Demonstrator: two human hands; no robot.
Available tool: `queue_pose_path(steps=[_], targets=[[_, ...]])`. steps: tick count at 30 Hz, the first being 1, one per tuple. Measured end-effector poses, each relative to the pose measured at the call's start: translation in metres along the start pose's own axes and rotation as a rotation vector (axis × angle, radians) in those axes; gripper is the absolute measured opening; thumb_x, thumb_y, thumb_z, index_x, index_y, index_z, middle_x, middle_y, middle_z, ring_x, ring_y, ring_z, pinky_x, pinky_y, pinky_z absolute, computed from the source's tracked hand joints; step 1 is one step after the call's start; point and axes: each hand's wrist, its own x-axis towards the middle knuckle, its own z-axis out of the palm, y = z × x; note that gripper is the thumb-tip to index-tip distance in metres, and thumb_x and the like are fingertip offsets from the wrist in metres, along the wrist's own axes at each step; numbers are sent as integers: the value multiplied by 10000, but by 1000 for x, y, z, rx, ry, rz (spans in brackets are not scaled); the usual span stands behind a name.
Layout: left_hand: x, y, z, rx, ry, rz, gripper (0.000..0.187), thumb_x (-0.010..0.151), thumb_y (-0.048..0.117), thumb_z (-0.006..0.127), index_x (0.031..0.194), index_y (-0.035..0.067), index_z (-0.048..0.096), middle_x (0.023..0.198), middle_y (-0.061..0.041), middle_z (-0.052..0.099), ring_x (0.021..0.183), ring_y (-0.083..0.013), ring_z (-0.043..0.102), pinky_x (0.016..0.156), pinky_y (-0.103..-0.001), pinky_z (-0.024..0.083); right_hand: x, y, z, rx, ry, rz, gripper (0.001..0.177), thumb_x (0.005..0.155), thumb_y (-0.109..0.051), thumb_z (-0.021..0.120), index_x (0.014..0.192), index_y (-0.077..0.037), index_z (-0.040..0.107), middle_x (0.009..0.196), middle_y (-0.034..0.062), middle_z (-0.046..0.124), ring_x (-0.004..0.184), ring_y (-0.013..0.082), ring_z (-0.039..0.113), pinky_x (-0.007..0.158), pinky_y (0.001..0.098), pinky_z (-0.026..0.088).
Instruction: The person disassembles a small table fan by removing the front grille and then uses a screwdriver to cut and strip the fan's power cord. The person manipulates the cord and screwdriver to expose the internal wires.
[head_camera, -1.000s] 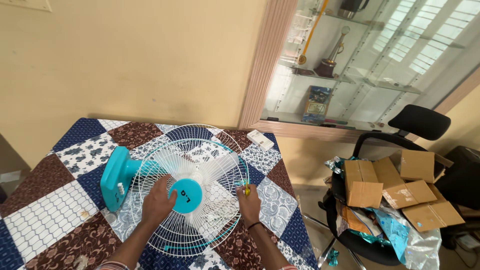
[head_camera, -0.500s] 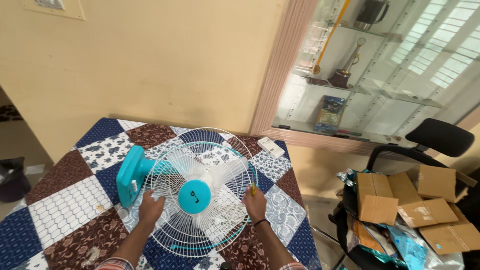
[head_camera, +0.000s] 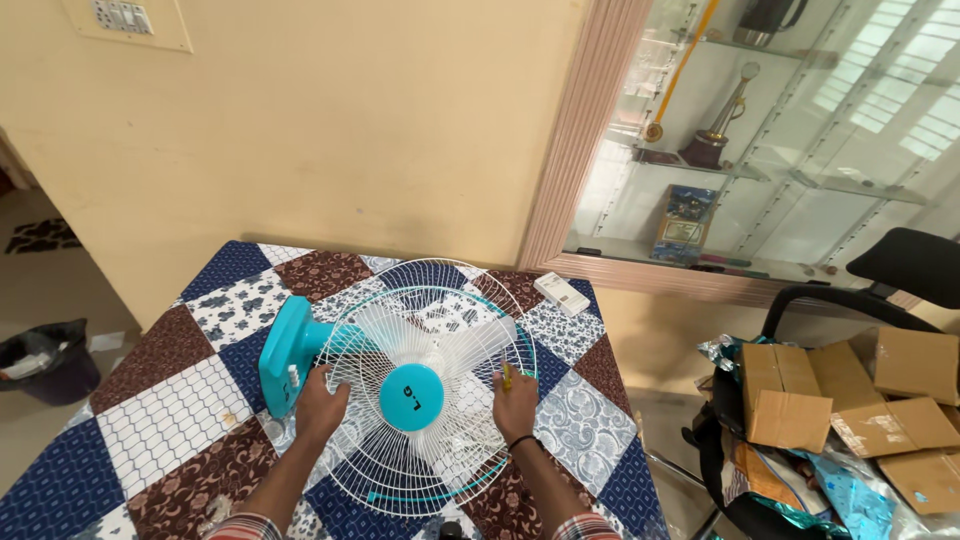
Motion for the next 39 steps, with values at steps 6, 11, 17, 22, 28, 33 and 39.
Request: queue_pose_path(steps=[6, 11, 17, 22, 28, 33, 39], targets=[[21, -14, 8, 64, -75, 6, 754, 836, 340, 740, 1481, 66, 463, 1456, -226, 542, 1315, -397, 546, 1098, -516, 465, -9, -15, -7, -99, -85, 107, 485, 998, -421, 596, 1431, -203, 573, 1444, 274, 319, 1263, 457, 419, 1012, 515, 439], [27, -47, 12, 183, -15, -23, 969, 758, 465, 828, 1512, 24, 408, 1521, -248, 465, 1399, -410, 457, 1159, -522, 419, -10, -20, -22, -124, -156, 264, 670, 1043, -471, 492, 1610, -164, 313, 1325, 256, 488, 1245, 410, 503, 1068, 502, 450], [25, -69, 8, 132, -231, -351, 1259, 729, 648, 826, 1601, -17, 210, 1583, -332, 338, 1452, -470, 397, 1171, -567, 433, -17, 8, -8, -12, -235, 405, 768, 1023, -479, 462, 1616, -79, 184, 1356, 263, 499, 1209, 385, 584, 1051, 486, 486], [18, -76, 16, -106, -392, -500, 1419, 726, 644, 806, 1632, -34, -50, 1615, -369, 242, 1475, -498, 373, 1221, -571, 390, -17, 32, 12, -11, -182, 350, 770, 1032, -468, 490, 1594, -35, 190, 1418, 318, 429, 1259, 433, 535, 1056, 495, 473], [19, -75, 16, -371, -376, -527, 1341, 744, 505, 860, 1614, -45, 0, 1626, -359, 198, 1492, -478, 325, 1197, -639, 358, -13, 32, 13, 1, -83, 367, 638, 1008, -443, 527, 1491, -58, 369, 1317, 305, 544, 1151, 421, 627, 979, 499, 512], [26, -63, -1, -355, -339, -612, 1112, 788, 504, 761, 1653, 108, 184, 1631, -272, 276, 1464, -471, 397, 1127, -702, 432, -11, 23, 3, 121, -129, 549, 538, 1007, -465, 482, 1392, -92, 428, 1171, 243, 695, 1040, 368, 704, 898, 483, 513], [21, -36, -12, -416, -163, -313, 1015, 824, 536, 746, 1597, 49, 304, 1572, -244, 405, 1445, -394, 435, 1149, -540, 422, -2, 27, -1, 144, 166, 204, 546, 1030, -421, 567, 1362, -5, 444, 1100, 150, 521, 942, 289, 581, 803, 456, 485]])
